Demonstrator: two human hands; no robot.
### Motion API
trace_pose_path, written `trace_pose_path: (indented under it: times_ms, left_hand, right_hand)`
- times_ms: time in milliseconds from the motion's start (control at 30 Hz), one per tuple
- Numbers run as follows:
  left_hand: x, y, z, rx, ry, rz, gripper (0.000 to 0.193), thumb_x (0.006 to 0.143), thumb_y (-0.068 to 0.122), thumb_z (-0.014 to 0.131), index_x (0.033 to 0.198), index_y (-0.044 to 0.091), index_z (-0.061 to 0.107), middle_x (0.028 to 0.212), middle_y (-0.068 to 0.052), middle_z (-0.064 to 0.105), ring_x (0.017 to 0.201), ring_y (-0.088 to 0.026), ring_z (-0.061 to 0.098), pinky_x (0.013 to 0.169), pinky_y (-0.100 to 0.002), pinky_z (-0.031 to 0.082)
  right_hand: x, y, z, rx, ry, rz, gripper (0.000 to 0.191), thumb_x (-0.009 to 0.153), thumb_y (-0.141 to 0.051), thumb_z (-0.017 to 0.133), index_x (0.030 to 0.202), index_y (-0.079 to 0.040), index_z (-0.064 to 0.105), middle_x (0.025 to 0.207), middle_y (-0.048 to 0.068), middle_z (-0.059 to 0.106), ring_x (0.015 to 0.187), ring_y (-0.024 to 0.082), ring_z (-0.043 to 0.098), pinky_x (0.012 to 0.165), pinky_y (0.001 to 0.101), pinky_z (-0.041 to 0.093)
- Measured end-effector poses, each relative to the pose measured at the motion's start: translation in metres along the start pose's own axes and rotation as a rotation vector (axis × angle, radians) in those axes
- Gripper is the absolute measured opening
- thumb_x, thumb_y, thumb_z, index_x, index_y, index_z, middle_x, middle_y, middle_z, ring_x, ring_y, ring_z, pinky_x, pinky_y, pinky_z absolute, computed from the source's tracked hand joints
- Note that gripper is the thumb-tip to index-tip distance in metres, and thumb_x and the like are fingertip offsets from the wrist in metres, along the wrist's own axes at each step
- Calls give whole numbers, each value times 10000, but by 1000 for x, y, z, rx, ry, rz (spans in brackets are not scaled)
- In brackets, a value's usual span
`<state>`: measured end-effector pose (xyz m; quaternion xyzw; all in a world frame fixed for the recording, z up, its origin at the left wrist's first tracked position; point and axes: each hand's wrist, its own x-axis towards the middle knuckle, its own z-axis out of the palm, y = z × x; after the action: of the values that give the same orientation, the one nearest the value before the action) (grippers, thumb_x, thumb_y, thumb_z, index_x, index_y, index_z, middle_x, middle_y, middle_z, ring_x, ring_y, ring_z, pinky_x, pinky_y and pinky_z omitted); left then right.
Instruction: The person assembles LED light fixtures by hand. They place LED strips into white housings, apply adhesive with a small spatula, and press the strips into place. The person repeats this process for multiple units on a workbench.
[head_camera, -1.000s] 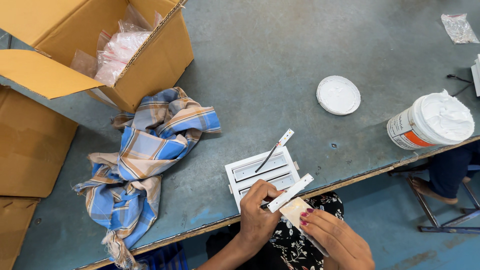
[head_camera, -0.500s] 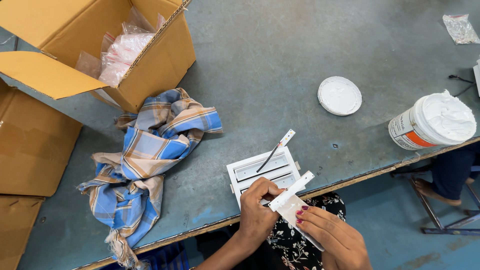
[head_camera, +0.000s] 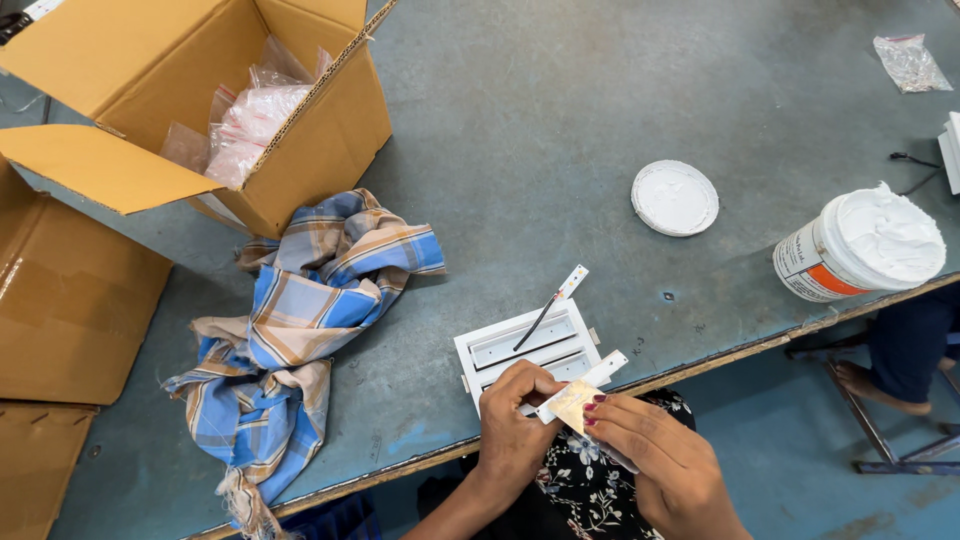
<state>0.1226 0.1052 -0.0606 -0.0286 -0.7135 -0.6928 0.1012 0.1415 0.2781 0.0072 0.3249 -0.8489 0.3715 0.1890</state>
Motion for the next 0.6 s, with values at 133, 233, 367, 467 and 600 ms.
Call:
trace_pose_path:
  times_ms: [133,233,367,467,600]
  left_hand:
    - [2,1,-1,-8,-8,-9,142,771,9,825,840,-16,704,827,-48,665,718,-110,657,636,-258,544]
    - [3,1,-2,20,-12,1,142,782,23,833,830,-15,704,817,-49,665,717,-114,659,639,-263,543]
    - [2,2,-2,34,-19,18,129,789,23,820,825,-17,703,812,-52,663,723,-121,657,646,-277,545]
    - [2,2,-1,8,-21,-71,126,787,41,821,815,-9,709,816,-45,664,704,-120,660,629,-281,549]
    - [2,0,0,51,7,-16,120,772,15,810,771,-13,693,799,-52,675,712,-130,659,637,-286,524]
  right_hand:
    - [-5,2,-7,9,-29,2,499,585,143,507,1031,57,714,1079,180,750,1099,342,741,1005,434,566]
    - [-9,4,-17,-11,-7,71,517,566,154,478,1010,35,716,1069,154,756,1098,318,755,1013,414,571]
    - [-6,12,-24,-71,42,154,507,626,198,478,1040,20,710,1081,136,750,1118,316,732,1009,399,558]
    - [-4,17,-17,-101,46,180,527,625,207,475,1054,13,711,1095,134,749,1123,310,725,1000,394,560]
    - [-7,18,-16,-86,15,151,506,640,197,499,1061,12,712,1104,133,744,1133,308,719,990,385,558]
